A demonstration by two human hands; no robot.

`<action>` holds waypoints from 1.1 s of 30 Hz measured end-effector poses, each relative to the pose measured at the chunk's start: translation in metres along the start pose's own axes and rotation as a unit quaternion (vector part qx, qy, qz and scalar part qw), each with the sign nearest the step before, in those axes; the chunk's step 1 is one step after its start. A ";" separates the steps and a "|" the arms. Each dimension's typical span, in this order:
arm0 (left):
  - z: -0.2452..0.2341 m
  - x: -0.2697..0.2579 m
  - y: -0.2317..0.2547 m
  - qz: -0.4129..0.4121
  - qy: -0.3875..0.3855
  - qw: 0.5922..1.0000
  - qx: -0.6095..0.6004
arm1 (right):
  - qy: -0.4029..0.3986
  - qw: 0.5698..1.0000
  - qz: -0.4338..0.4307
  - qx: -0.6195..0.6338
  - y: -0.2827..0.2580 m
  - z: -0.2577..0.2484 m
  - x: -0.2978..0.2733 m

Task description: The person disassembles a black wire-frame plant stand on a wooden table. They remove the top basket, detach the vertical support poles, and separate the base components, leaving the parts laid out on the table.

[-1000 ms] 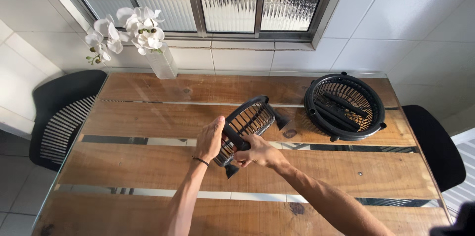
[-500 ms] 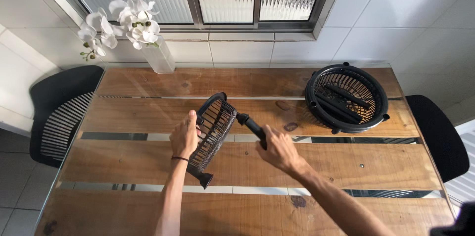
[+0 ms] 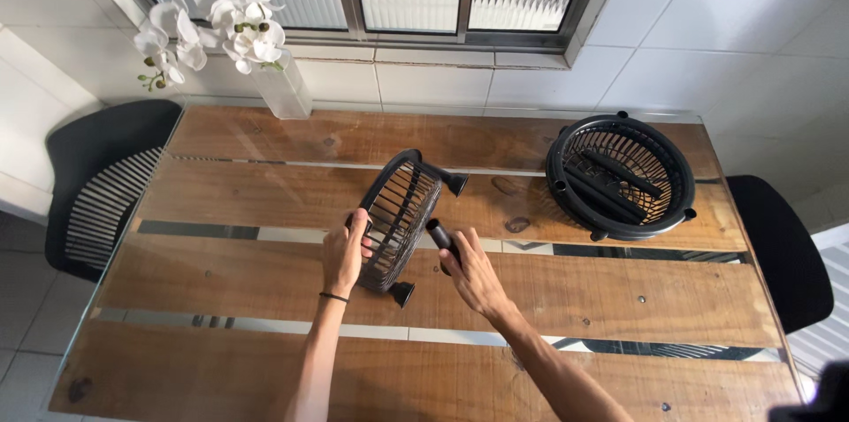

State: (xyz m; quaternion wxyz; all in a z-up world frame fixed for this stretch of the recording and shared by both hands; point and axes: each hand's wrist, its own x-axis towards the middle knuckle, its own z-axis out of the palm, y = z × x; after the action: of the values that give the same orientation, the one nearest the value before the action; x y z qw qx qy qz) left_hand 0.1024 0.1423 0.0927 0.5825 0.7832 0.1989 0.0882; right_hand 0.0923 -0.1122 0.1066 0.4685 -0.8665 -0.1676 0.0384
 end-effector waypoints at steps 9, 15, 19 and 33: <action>-0.004 -0.030 -0.037 0.024 -0.091 0.963 -0.251 | 0.100 0.994 -0.021 -0.049 0.080 0.019 -0.006; -0.018 -0.063 -0.035 0.058 -0.157 0.944 -0.283 | 0.128 0.981 0.148 -0.016 0.138 0.022 -0.017; -0.031 -0.073 -0.029 0.061 -0.192 0.934 -0.295 | 0.159 0.968 0.188 -0.041 0.167 0.021 -0.037; -0.040 -0.104 -0.045 -0.021 -0.238 0.927 -0.289 | 0.234 0.968 0.048 -0.072 0.139 0.000 -0.027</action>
State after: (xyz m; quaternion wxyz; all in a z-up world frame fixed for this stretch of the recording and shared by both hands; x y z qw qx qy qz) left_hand -0.0159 0.1448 0.0720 0.8153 0.5749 0.0366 -0.0591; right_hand 0.1022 -0.1917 -0.0106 0.4283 -0.8902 -0.0137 -0.1549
